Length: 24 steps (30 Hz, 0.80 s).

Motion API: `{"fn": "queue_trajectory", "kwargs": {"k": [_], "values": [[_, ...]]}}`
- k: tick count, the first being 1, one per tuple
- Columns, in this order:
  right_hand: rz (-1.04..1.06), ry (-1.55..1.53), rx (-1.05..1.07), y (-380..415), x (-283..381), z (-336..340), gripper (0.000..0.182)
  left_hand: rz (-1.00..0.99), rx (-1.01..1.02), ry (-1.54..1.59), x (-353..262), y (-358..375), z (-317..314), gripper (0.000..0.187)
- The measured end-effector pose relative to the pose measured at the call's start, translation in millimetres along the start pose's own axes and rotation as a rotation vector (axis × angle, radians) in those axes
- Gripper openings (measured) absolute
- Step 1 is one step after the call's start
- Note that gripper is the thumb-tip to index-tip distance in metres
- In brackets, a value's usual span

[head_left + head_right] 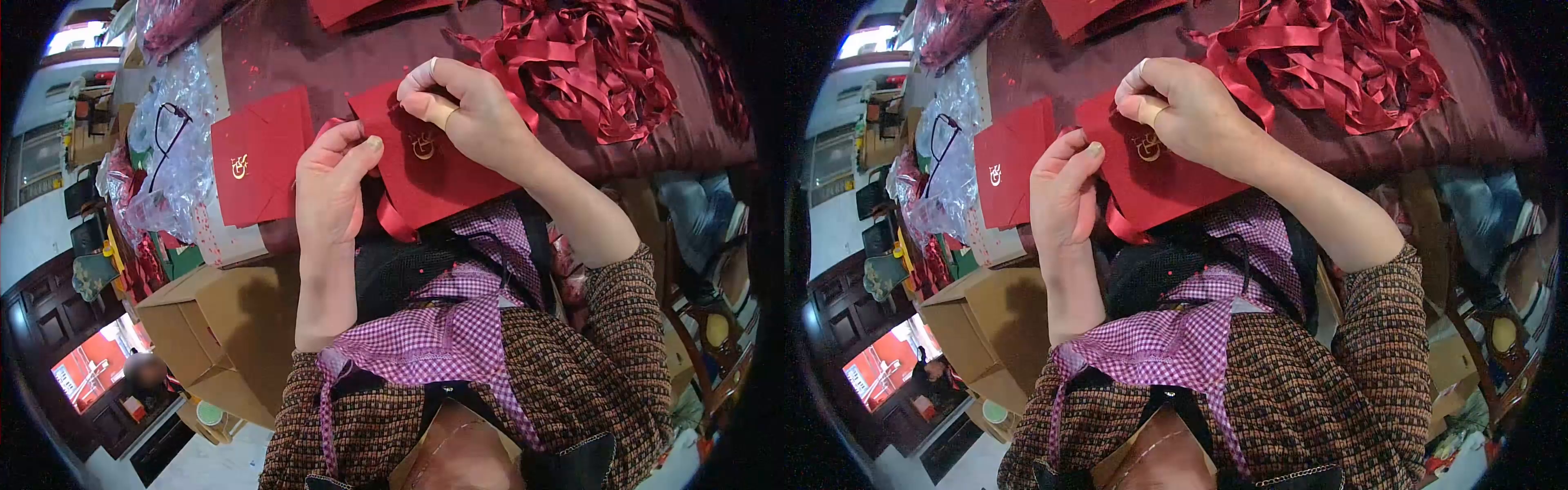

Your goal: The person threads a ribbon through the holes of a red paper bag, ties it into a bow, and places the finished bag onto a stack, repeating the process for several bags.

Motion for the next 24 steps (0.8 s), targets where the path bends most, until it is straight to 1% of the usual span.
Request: {"fn": "queue_trajectory", "kwargs": {"k": [3,6,11,14,16,18,19,21,22,24], "values": [[-0.019,0.007,0.002,0.6,1.0,-0.5,0.013,0.008,-0.003,0.013,1.9,-2.1,3.0,0.021],[0.019,0.002,0.023,-0.2,-0.3,-1.2,0.013,0.021,-0.01,0.043,4.5,-2.2,4.3,0.02],[0.009,0.011,0.019,0.6,1.5,-1.9,0.012,0.022,-0.039,0.075,6.6,-0.8,6.0,0.019],[0.0,0.021,0.018,0.2,1.7,-2.3,0.012,-0.004,-0.006,0.088,7.4,-0.9,5.8,0.019],[-0.007,0.023,0.014,0.2,0.3,-1.8,0.012,-0.019,-0.018,0.058,7.4,-0.7,4.9,0.025],[0.106,0.077,0.051,1.0,7.4,-4.9,0.012,-0.04,-0.028,0.055,1.8,1.2,-1.2,0.028],[0.107,0.078,0.053,1.1,9.3,-5.5,0.012,-0.061,-0.04,0.052,-1.3,2.2,-2.0,0.032],[-0.034,0.014,0.056,0.7,3.3,-6.6,0.011,-0.074,-0.029,0.044,2.4,2.0,1.5,0.033],[-0.032,0.016,0.058,0.1,2.5,-7.3,0.011,-0.087,-0.016,0.035,2.6,1.4,1.4,0.035],[0.182,0.104,0.078,0.9,14.0,-11.4,0.01,-0.101,-0.003,0.057,0.9,1.9,-2.1,0.034]]}}
Point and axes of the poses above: each hand's wrist, its own y-axis away from the middle knuckle, its own z-axis out of the back of the hand, x = y × z, the point moved 8 cm from there along -y, towards the middle knuckle, and after that the axes turned 14 degrees about -y, right-handed, at the moved point
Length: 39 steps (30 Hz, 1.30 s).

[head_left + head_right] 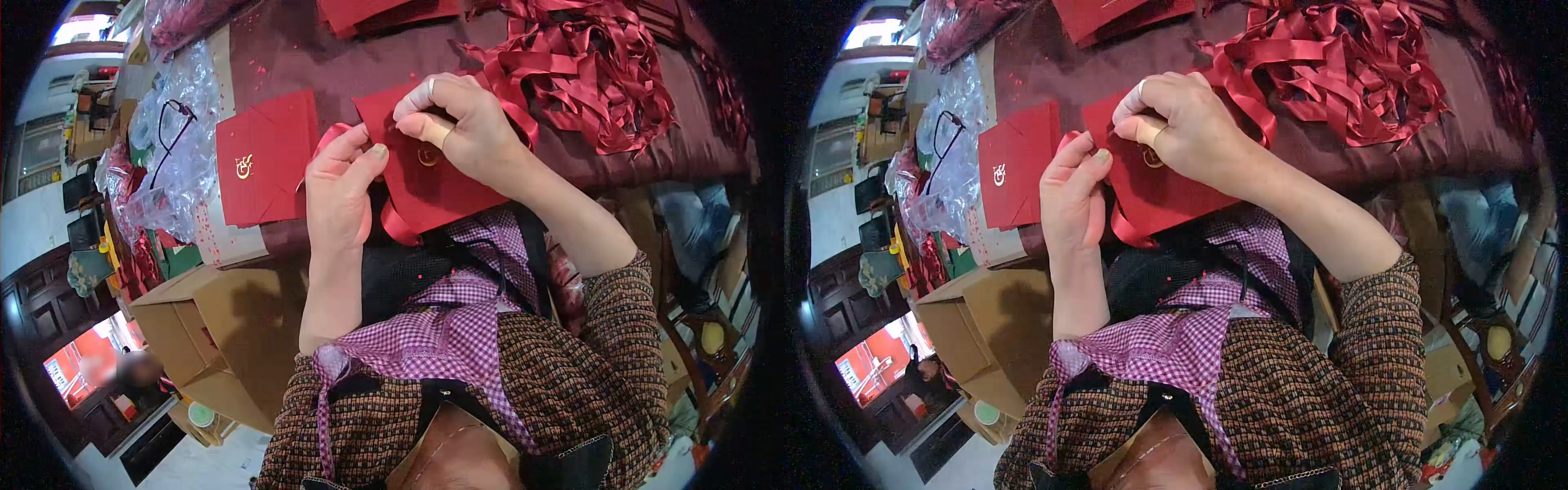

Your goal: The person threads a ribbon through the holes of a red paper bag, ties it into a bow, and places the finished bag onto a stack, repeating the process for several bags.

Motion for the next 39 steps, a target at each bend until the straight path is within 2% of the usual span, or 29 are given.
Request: {"fn": "queue_trajectory", "kwargs": {"k": [5,7,8,9,10,13,17,19,20,21,23,25,27,29,32,39], "values": [[0.166,0.167,0.009,1.2,12.1,-6.6,0.013,-0.036,-0.047,-0.043,-8.6,7.6,-7.5,0.032],[0.216,0.239,0.038,1.2,19.6,-11.5,0.014,-0.051,-0.16,-0.196,-8.9,12.1,0.3,0.029],[0.256,0.302,0.055,3.3,24.5,-15.9,0.014,-0.087,-0.131,-0.212,-13.5,13.3,-2.7,0.026],[0.359,0.384,0.064,6.1,34.8,-20.6,0.014,-0.087,-0.137,-0.207,-13.3,15.9,-2.8,0.026],[0.359,0.383,0.071,7.4,38.4,-24.1,0.014,-0.138,-0.154,-0.266,-17.0,19.6,-3.7,0.025],[0.564,0.664,0.063,16.5,57.2,-35.7,0.013,-0.243,-0.226,-0.41,-22.1,24.9,-6.2,0.022],[0.52,0.608,-0.005,17.6,60.4,-38.1,0.012,-0.255,-0.278,-0.403,-22.3,32.6,-3.0,0.02],[0.288,0.351,-0.054,13.4,47.1,-29.1,0.013,-0.273,-0.284,-0.41,-20.1,35.1,-1.8,0.02],[0.214,0.33,-0.059,12.3,47.0,-27.2,0.014,-0.341,-0.298,-0.461,-23.6,37.0,-2.5,0.02],[0.213,0.331,-0.055,12.8,46.1,-28.0,0.014,-0.408,-0.312,-0.513,-27.7,39.9,-3.6,0.019],[0.421,0.473,-0.045,18.0,58.4,-34.9,0.014,-0.443,-0.33,-0.556,-31.3,42.5,-4.5,0.019],[0.466,0.527,-0.031,20.5,64.3,-37.4,0.014,-0.478,-0.347,-0.598,-37.4,45.0,-5.2,0.018],[0.513,0.583,-0.017,22.8,67.2,-39.5,0.014,-0.296,-0.272,-0.385,-27.8,38.5,0.8,0.018],[0.399,0.465,-0.008,20.7,56.9,-36.4,0.015,-0.274,-0.229,-0.345,-27.4,33.5,4.4,0.017],[0.332,0.426,-0.021,21.7,55.0,-31.2,0.015,-0.129,-0.22,-0.216,-20.7,31.4,10.2,0.015],[0.236,0.379,-0.025,28.8,45.1,-25.0,0.015,-0.126,-0.146,-0.003,-23.4,24.9,19.1,0.017]]}}
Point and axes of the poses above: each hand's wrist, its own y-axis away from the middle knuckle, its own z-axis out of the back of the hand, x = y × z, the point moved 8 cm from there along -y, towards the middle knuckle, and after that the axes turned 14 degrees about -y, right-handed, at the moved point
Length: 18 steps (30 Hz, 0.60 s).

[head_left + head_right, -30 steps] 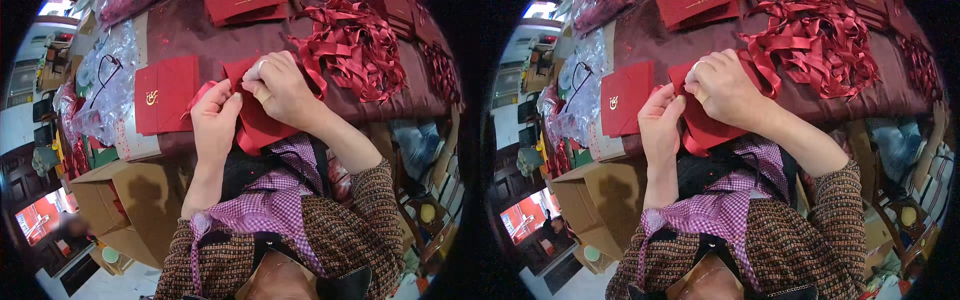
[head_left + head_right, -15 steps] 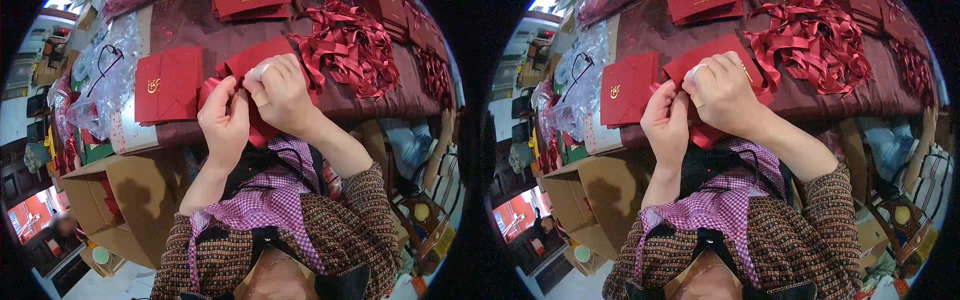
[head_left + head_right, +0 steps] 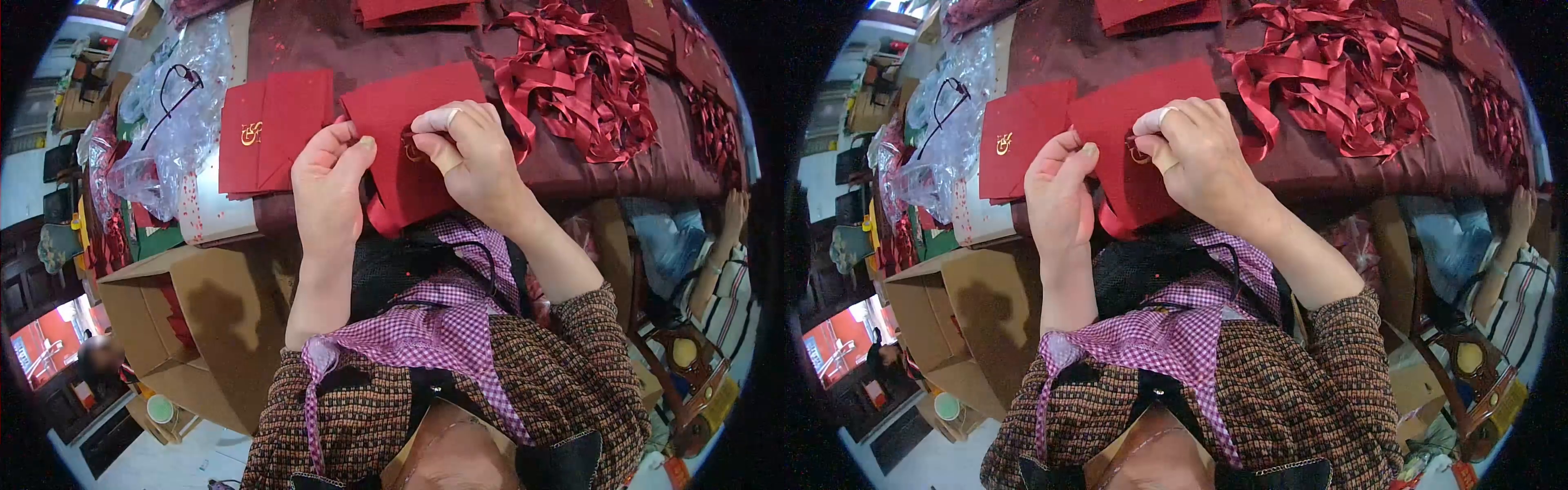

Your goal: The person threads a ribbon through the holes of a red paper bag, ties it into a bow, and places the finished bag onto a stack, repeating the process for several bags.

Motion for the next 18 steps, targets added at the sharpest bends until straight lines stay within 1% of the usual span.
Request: {"fn": "queue_trajectory", "kwargs": {"k": [2,6,8,12,14,18], "values": [[-0.03,-0.017,-0.023,0.7,-2.4,1.1,0.013,0.056,0.034,0.044,2.5,-0.2,-2.2,0.017],[-0.085,-0.087,-0.038,-0.8,-8.3,0.7,0.011,0.083,0.038,0.031,6.0,-1.2,-0.7,0.018],[-0.092,-0.125,-0.046,-3.9,-7.1,-1.2,0.01,0.038,0.004,-0.006,0.9,0.6,-1.9,0.019],[-0.057,-0.132,-0.073,-10.1,-2.5,-5.2,0.01,0.01,0.011,-0.061,-2.7,3.2,-5.9,0.018],[-0.019,-0.126,-0.079,-12.4,0.9,-6.0,0.011,0.015,-0.027,-0.213,-5.2,6.2,-5.5,0.017],[-0.008,-0.1,-0.072,-12.1,1.7,-8.3,0.012,-0.03,-0.04,-0.26,-8.4,9.3,-8.4,0.018]]}}
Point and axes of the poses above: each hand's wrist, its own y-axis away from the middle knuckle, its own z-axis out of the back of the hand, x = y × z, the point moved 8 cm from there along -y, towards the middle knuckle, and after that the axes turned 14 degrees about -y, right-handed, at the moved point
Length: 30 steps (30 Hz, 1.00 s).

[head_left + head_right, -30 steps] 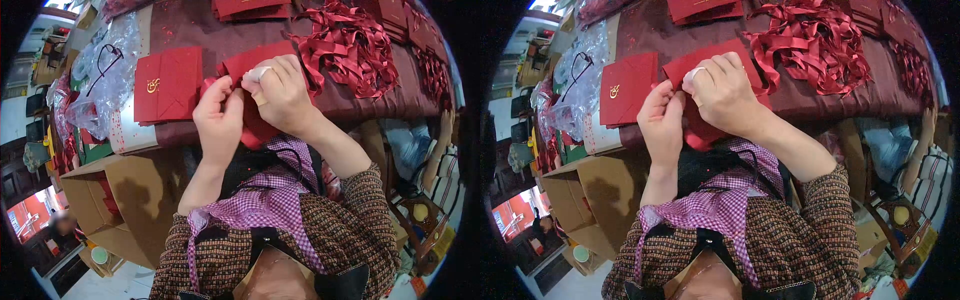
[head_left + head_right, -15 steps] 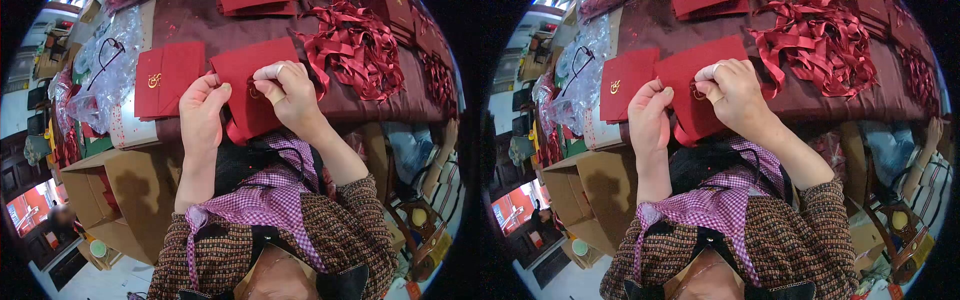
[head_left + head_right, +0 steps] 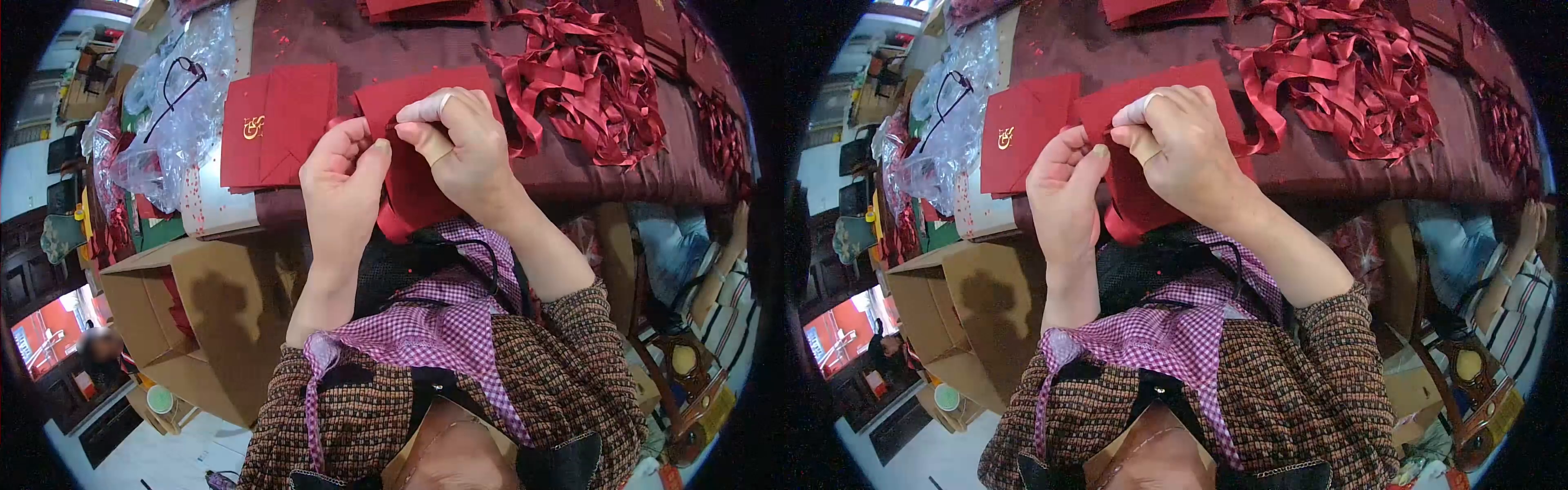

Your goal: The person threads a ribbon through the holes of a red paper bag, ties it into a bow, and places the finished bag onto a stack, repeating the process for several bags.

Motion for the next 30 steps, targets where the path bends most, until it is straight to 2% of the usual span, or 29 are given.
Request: {"fn": "queue_trajectory", "kwargs": {"k": [6,8,9,10,13,15,19,21,24,27,30], "values": [[0.134,0.099,-0.027,1.7,10.5,-1.9,0.013,-0.104,-0.061,-0.176,-5.0,6.1,0.7,0.021],[0.295,0.254,-0.008,4.4,24.4,-6.2,0.012,-0.143,-0.082,-0.221,-6.9,8.8,-1.6,0.02],[0.311,0.296,0.017,5.7,26.8,-9.0,0.011,-0.31,-0.099,-0.327,-19.0,11.8,-6.2,0.02],[0.31,0.296,0.017,5.8,27.0,-8.0,0.011,-0.31,-0.099,-0.327,-18.3,12.1,-5.4,0.02],[0.237,0.228,0.078,3.0,21.2,-3.9,0.01,-0.208,-0.057,-0.255,-11.0,11.2,-4.8,0.022],[-0.006,0.021,0.095,-3.0,4.8,3.1,0.012,-0.204,-0.028,-0.248,-13.7,9.9,-4.1,0.024],[-0.183,-0.126,0.08,-2.4,-2.8,12.2,0.014,-0.189,0.065,-0.232,-9.8,3.1,-1.8,0.026],[-0.154,-0.095,0.091,-1.5,-3.7,14.9,0.013,-0.171,0.097,-0.205,-7.4,1.8,-3.4,0.025],[-0.096,-0.034,0.105,1.3,-2.1,15.2,0.011,-0.251,0.102,-0.319,-11.5,2.8,-6.4,0.023],[-0.173,-0.135,0.081,1.9,-5.8,15.0,0.009,-0.348,0.071,-0.372,-12.7,1.2,-6.5,0.023],[-0.232,-0.101,0.169,1.0,-7.5,12.1,0.012,-0.407,0.053,-0.462,-18.0,0.7,-4.7,0.021]]}}
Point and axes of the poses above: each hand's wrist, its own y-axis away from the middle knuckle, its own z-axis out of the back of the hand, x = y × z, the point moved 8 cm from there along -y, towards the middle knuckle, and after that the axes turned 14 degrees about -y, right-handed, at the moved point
